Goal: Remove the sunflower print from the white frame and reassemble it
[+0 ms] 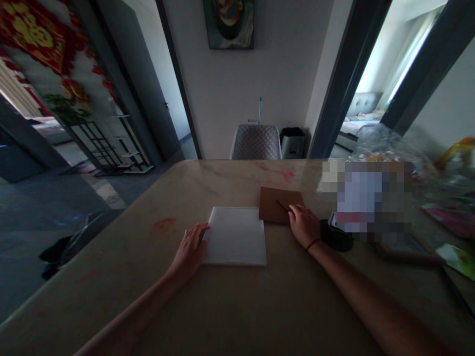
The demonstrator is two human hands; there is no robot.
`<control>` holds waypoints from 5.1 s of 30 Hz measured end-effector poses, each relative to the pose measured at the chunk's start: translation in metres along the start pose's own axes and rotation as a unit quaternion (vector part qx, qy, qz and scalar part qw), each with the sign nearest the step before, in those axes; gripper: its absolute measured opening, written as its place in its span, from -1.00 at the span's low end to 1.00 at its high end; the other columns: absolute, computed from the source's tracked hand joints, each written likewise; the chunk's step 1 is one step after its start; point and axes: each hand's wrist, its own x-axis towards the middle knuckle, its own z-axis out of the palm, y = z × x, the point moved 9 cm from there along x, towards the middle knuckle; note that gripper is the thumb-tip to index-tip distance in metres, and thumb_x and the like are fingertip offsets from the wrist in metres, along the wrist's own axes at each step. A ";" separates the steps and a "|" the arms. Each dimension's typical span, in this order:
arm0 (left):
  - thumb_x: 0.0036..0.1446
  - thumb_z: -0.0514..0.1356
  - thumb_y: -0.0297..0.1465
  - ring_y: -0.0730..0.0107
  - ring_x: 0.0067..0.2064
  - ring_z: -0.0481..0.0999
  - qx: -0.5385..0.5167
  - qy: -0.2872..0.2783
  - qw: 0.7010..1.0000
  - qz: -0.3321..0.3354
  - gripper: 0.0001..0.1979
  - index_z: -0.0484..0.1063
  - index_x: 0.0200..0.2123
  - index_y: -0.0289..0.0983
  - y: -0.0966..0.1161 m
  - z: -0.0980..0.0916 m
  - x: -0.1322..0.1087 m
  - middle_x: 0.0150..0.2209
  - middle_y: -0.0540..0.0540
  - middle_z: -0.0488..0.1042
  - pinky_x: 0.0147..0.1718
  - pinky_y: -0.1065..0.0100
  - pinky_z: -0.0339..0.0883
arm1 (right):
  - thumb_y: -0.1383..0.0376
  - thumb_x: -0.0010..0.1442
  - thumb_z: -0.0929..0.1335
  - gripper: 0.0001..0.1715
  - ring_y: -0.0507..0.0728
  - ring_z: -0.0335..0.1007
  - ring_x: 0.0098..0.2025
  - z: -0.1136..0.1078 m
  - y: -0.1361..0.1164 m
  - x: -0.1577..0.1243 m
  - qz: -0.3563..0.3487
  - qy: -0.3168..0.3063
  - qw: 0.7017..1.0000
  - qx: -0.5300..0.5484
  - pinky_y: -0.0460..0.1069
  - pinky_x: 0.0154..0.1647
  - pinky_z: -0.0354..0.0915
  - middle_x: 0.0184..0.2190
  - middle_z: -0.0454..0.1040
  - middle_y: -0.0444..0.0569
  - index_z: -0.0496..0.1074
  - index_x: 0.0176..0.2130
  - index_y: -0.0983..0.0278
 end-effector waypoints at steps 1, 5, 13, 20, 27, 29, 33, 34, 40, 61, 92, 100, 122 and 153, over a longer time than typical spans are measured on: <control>-0.02 -0.10 -0.43 0.20 0.15 0.19 -0.007 0.009 1.000 -0.005 -0.60 0.19 -0.05 -0.24 0.000 -0.002 0.000 0.06 -0.15 0.31 0.15 0.01 -0.10 | 0.27 0.18 0.19 -0.64 0.21 0.32 -0.10 0.000 0.001 0.000 0.004 0.003 1.000 0.001 0.09 -0.12 0.19 -0.09 0.41 0.07 0.38 -0.07 0.26; -0.07 -0.08 -0.46 0.20 0.09 0.26 -0.044 0.066 0.996 -0.047 -0.54 0.18 -0.02 -0.22 -0.010 -0.013 0.000 0.03 -0.12 0.32 0.06 0.09 0.11 | 0.28 0.15 0.22 -0.67 0.20 0.31 -0.11 0.000 0.009 0.001 0.022 0.021 1.000 0.008 0.11 -0.08 0.14 -0.13 0.41 0.07 0.41 -0.12 0.27; 0.10 -0.09 -0.19 0.18 0.03 0.34 -0.125 0.067 0.988 -0.061 -0.64 0.27 -0.11 -0.22 -0.015 -0.010 0.003 -0.02 -0.12 0.37 0.00 0.10 0.19 | 0.18 0.14 0.24 -0.66 0.25 0.23 -0.04 -0.023 -0.020 -0.008 -0.052 0.105 0.993 0.022 0.24 0.04 -0.06 -0.07 0.36 0.14 0.39 -0.14 0.29; 0.12 -0.04 -0.13 0.09 0.21 0.06 0.037 0.060 0.995 0.064 -0.64 0.36 -0.18 -0.22 0.019 -0.009 -0.004 0.09 -0.17 0.27 0.14 -0.07 -0.12 | 0.05 0.11 0.25 -0.65 0.10 0.32 -0.38 -0.020 -0.073 -0.035 -0.105 -0.028 0.984 0.143 -0.02 -0.30 0.16 -0.51 0.42 -0.05 0.34 -0.51 0.25; 0.08 0.01 -0.07 0.09 0.25 -0.07 0.128 0.031 0.977 0.167 -0.44 0.18 0.08 -0.25 0.043 0.001 -0.015 0.20 -0.22 0.10 0.16 -0.08 -0.19 | 0.09 -0.01 0.35 -0.74 0.12 0.35 -0.36 -0.011 -0.090 -0.050 -0.068 -0.106 0.971 0.205 -0.02 -0.33 0.20 -0.46 0.46 -0.05 0.41 -0.43 0.25; 0.08 0.02 -0.05 0.11 0.25 -0.07 0.129 -0.005 0.970 0.206 -0.37 0.09 0.15 -0.26 0.050 0.009 -0.018 0.22 -0.22 0.04 0.16 -0.04 -0.14 | 0.15 0.00 0.35 -0.77 0.11 0.35 -0.37 -0.008 -0.089 -0.049 -0.053 -0.115 0.967 0.223 -0.02 -0.33 0.22 -0.45 0.47 -0.05 0.44 -0.36 0.25; 0.08 0.00 -0.02 0.13 0.23 0.01 0.141 -0.075 0.953 0.256 -0.33 0.03 0.18 -0.22 0.058 0.021 -0.023 0.22 -0.20 0.05 0.16 -0.03 -0.10 | 0.23 0.00 0.34 -0.65 0.14 0.36 -0.26 -0.007 -0.091 -0.048 -0.070 -0.097 0.959 0.256 0.02 -0.19 0.24 -0.33 0.48 -0.01 0.43 -0.16 0.24; 0.08 -0.01 -0.02 0.14 0.22 0.04 0.146 -0.086 0.951 0.257 -0.35 0.04 0.18 -0.21 0.059 0.023 -0.024 0.22 -0.20 0.07 0.15 -0.03 -0.10 | 0.24 0.00 0.35 -0.59 0.16 0.35 -0.20 -0.008 -0.093 -0.049 -0.081 -0.083 0.960 0.256 0.04 -0.13 0.23 -0.27 0.47 0.02 0.40 -0.11 0.26; 0.17 -0.08 -0.10 0.18 0.21 0.08 0.152 -0.078 0.956 0.239 -0.46 0.08 0.17 -0.17 0.062 0.021 -0.024 0.21 -0.15 0.09 0.14 0.01 -0.05 | 0.24 0.09 0.26 -0.57 0.19 0.31 -0.09 -0.005 -0.094 -0.054 -0.080 -0.055 0.958 0.270 0.11 -0.04 0.20 -0.18 0.44 0.10 0.35 -0.03 0.30; 0.18 -0.06 -0.13 0.13 0.26 -0.10 0.101 -0.061 0.964 0.238 -0.35 -0.24 0.25 -0.18 0.083 0.020 -0.034 0.26 -0.17 -0.09 0.16 -0.01 -0.13 | 0.11 0.06 0.23 -0.62 0.17 0.39 -0.23 0.015 -0.093 -0.050 0.139 -0.254 0.630 0.720 0.04 -0.26 0.28 -0.30 0.52 -0.04 0.45 -0.22 0.24; 0.09 0.06 -0.13 0.18 0.15 0.21 0.032 -0.025 0.987 0.155 -0.53 0.27 0.04 -0.19 0.072 0.012 -0.022 0.15 -0.14 0.21 0.10 0.04 0.10 | 0.12 -0.10 0.40 -0.58 0.12 0.42 -0.38 0.022 -0.097 -0.053 0.191 -0.270 0.596 0.732 0.02 -0.35 0.30 -0.35 0.51 -0.04 0.40 -0.24 0.28; -0.05 0.18 -0.09 0.15 0.03 0.37 0.010 0.038 0.990 0.134 -0.57 0.39 -0.12 -0.15 0.073 -0.005 -0.016 0.04 -0.12 0.36 -0.02 0.05 0.28 | 0.14 -0.04 0.37 -0.66 0.13 0.44 -0.28 0.015 -0.099 -0.054 0.145 -0.293 0.595 0.734 0.04 -0.26 0.32 -0.27 0.52 -0.05 0.43 -0.22 0.21; 0.00 0.15 -0.11 0.19 -0.05 0.43 0.081 0.092 0.970 0.210 -0.71 0.46 -0.27 -0.13 0.107 -0.018 -0.034 -0.08 -0.04 0.48 -0.03 0.04 0.24 | 0.14 -0.17 0.45 -0.37 0.14 0.42 -0.25 0.024 -0.093 -0.051 0.182 -0.242 0.692 0.655 0.01 -0.32 0.36 -0.19 0.45 0.07 0.26 -0.11 0.29; -0.09 0.20 -0.16 0.47 -0.43 0.38 -0.499 0.191 0.839 -0.105 -0.70 0.36 -0.45 -0.30 0.024 -0.023 -0.016 -0.49 0.02 0.37 -0.46 0.49 0.26 | 0.35 -0.05 0.32 -0.35 0.07 0.42 -0.40 0.033 -0.090 -0.056 0.175 -0.240 0.712 0.636 -0.04 -0.43 0.33 -0.31 0.48 -0.04 0.09 0.05 0.26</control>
